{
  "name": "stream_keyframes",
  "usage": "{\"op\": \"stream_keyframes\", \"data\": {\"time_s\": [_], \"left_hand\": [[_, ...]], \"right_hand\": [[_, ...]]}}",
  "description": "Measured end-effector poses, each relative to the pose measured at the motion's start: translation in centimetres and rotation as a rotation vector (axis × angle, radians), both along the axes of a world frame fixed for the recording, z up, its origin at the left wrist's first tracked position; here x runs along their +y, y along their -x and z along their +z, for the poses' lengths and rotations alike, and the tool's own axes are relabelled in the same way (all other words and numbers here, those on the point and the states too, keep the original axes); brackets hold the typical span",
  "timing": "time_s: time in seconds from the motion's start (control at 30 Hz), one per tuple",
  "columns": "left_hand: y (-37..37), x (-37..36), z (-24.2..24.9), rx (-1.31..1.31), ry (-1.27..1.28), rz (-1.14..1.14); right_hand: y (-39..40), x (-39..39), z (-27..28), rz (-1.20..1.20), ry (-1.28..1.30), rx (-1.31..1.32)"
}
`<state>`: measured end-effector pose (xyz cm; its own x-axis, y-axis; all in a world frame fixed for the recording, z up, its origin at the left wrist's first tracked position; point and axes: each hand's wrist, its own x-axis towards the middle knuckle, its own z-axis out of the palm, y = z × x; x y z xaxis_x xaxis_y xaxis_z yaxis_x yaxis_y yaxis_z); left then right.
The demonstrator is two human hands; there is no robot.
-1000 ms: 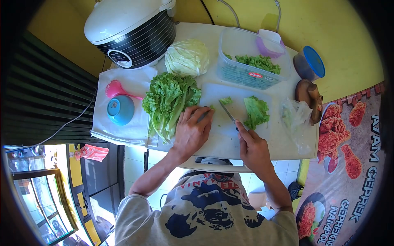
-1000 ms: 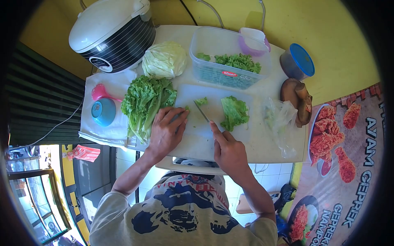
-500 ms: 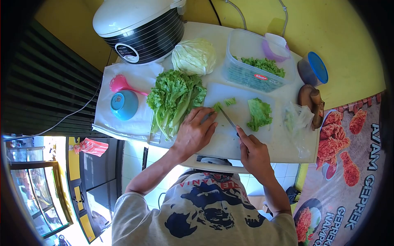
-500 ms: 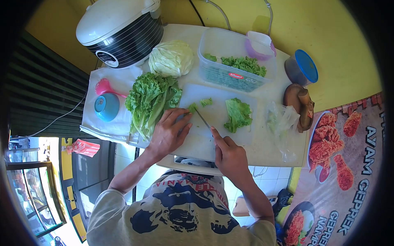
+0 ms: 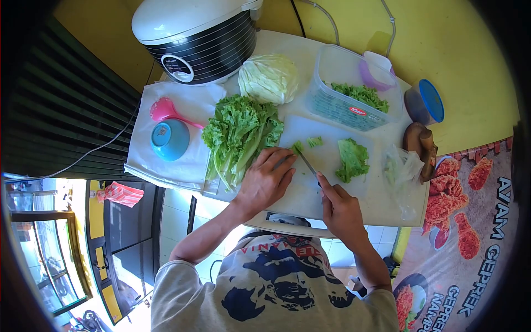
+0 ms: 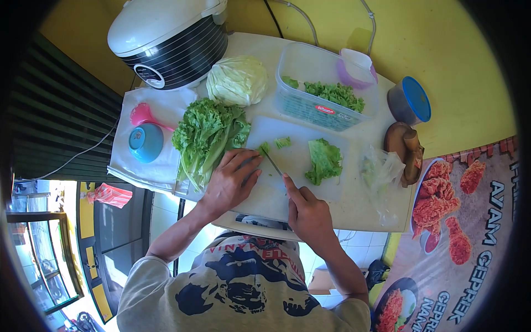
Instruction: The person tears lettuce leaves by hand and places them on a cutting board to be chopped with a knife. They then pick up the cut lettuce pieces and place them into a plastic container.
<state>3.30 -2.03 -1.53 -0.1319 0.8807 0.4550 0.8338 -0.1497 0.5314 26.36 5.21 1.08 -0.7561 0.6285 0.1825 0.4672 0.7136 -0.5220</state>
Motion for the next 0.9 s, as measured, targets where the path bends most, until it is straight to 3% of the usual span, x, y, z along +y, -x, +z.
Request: {"op": "stream_keyframes", "data": {"time_s": [0.27,0.57,0.9], "left_hand": [[0.0,0.1,0.1,-0.01,0.0,-0.001],[0.1,-0.4,0.0,0.021,0.017,-0.015],[-0.1,-0.5,0.7,0.02,0.04,-0.01]], "right_hand": [[2.6,1.6,-0.6,0.043,-0.083,0.022],[-1.8,-0.5,-0.5,0.021,0.013,-0.019],[-0.5,-0.8,-0.2,-0.079,-0.004,0.011]]}}
